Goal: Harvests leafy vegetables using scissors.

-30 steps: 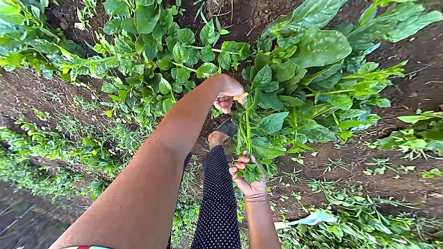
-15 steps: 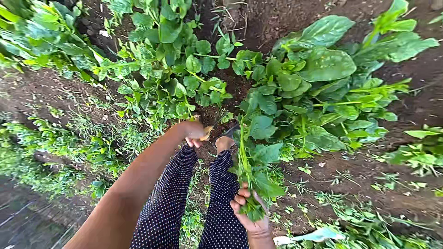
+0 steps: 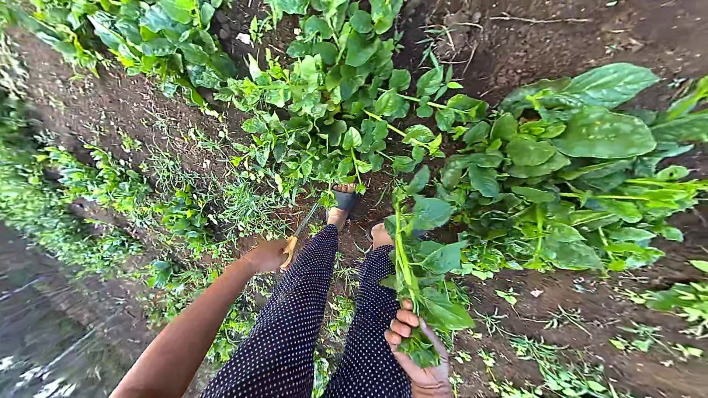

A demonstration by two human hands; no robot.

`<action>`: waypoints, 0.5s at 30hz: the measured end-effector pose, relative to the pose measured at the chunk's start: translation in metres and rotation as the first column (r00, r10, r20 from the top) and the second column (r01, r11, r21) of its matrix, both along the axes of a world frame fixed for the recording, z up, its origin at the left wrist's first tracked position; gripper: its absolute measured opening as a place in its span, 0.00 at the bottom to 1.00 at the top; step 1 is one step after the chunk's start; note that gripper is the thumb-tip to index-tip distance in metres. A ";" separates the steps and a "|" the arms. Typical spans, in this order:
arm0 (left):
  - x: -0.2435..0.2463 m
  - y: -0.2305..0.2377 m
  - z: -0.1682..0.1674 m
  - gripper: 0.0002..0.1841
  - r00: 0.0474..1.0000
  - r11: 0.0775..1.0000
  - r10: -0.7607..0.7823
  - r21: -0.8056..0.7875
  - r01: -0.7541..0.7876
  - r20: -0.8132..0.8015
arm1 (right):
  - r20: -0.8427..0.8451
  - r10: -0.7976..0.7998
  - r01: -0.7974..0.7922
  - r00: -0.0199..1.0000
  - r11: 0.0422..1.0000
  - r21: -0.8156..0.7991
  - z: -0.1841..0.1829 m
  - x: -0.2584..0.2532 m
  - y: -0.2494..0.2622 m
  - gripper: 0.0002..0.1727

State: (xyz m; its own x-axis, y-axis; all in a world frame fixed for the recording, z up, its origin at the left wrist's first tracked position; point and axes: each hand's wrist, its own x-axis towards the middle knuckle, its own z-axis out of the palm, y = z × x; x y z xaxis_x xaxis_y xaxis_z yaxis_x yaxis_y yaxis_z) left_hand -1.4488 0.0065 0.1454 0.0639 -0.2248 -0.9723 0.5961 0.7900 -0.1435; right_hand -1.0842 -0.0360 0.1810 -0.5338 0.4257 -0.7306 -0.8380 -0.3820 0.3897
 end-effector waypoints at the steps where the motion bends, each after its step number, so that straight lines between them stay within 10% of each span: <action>1: -0.004 -0.008 0.001 0.20 1.000 1.000 0.008 -0.004 -0.008 -0.022 | 0.025 0.016 -0.016 1.000 1.000 0.000 0.004 0.000 0.002 0.19; 15: -0.025 0.051 0.049 0.20 0.981 0.951 -0.045 0.293 0.099 -0.187 | 0.108 0.133 -0.140 0.985 0.988 0.065 0.033 -0.012 0.024 0.19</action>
State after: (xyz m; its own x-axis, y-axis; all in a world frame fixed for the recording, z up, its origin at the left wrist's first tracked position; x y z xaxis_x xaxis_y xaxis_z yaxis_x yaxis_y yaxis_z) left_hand -1.4734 0.0580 0.1945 -0.1196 0.0808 -0.9895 0.6396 0.7686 -0.0145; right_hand -1.0967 -0.0121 0.2137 -0.5140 0.4075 -0.7548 -0.8102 -0.5195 0.2713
